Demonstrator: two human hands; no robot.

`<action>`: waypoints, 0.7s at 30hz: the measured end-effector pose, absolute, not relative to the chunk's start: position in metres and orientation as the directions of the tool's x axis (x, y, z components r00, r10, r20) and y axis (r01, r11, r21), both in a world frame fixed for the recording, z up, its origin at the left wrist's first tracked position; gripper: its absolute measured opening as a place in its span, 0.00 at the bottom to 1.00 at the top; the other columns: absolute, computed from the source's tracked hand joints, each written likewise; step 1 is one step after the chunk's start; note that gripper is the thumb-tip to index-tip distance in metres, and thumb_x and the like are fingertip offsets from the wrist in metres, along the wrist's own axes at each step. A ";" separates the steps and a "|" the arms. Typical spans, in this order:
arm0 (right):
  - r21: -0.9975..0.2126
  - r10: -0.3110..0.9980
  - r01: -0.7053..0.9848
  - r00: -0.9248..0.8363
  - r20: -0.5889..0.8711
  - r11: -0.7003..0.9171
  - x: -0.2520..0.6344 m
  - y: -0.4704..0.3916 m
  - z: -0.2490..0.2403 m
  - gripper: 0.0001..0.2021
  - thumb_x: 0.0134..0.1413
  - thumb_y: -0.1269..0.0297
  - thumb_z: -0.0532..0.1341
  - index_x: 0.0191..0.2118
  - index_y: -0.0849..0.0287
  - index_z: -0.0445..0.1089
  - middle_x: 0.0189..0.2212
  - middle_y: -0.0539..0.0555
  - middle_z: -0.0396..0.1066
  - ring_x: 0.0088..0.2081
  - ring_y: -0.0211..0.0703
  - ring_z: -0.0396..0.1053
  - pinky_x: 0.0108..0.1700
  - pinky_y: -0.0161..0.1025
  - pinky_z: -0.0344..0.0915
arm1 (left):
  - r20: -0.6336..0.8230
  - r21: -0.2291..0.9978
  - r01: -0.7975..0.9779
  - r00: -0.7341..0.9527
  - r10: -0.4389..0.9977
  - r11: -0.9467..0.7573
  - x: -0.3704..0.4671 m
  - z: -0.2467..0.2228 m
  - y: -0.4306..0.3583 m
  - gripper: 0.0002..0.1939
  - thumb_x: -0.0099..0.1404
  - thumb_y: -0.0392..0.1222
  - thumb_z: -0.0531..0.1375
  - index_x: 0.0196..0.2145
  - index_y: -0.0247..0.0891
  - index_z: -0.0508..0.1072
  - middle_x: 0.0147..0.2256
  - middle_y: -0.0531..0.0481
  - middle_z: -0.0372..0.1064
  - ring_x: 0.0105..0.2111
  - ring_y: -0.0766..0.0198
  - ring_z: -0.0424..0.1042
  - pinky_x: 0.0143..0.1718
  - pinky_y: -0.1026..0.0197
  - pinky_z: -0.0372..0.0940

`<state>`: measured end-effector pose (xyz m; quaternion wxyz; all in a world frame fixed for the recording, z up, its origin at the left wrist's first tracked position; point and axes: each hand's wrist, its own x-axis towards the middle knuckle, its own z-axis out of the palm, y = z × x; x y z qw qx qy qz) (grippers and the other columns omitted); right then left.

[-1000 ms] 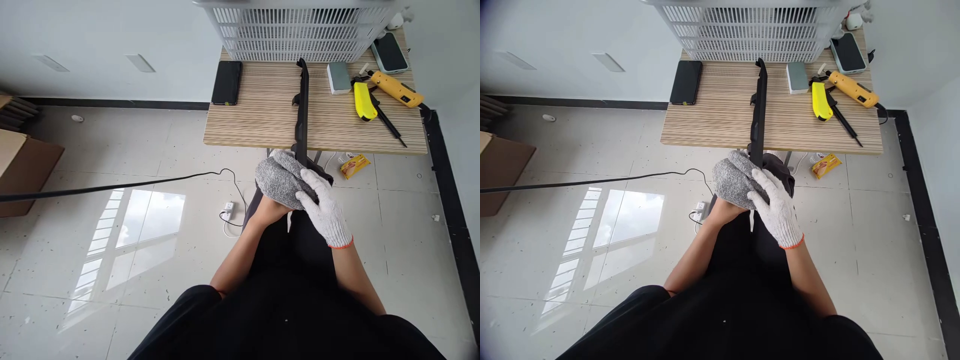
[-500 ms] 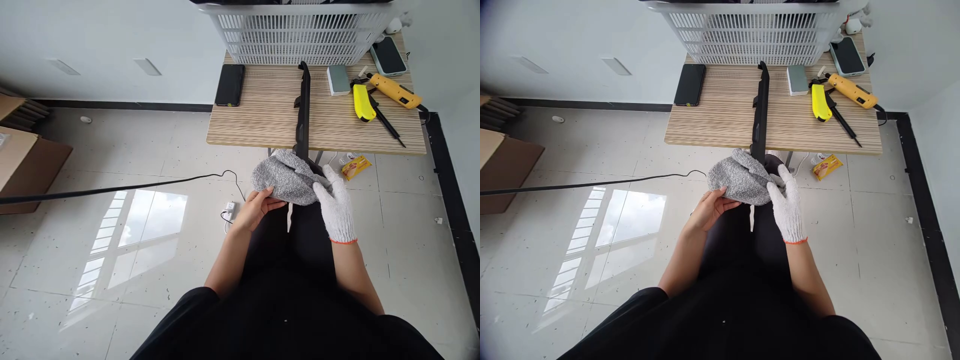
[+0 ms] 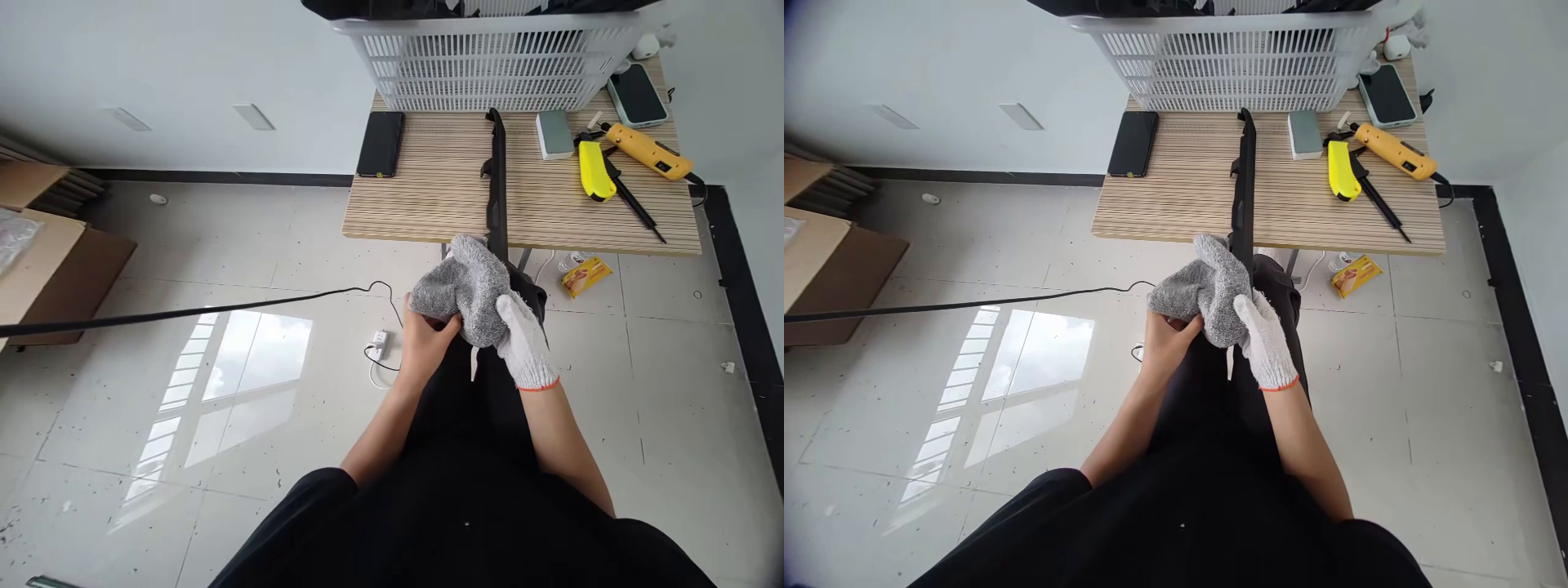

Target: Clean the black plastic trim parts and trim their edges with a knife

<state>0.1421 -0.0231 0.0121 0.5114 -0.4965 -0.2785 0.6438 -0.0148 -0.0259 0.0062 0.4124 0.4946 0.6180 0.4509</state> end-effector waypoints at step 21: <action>-0.766 0.889 -0.478 -0.076 -0.452 -0.430 0.136 -0.018 0.000 0.19 0.56 0.45 0.64 0.47 0.50 0.75 0.45 0.54 0.78 0.46 0.52 0.76 0.40 0.45 0.76 | -0.123 0.807 0.591 0.160 0.979 0.004 -0.009 0.054 -0.021 0.35 0.67 0.59 0.58 0.67 0.44 0.60 0.44 0.47 0.78 0.34 0.60 0.78 0.39 0.59 0.71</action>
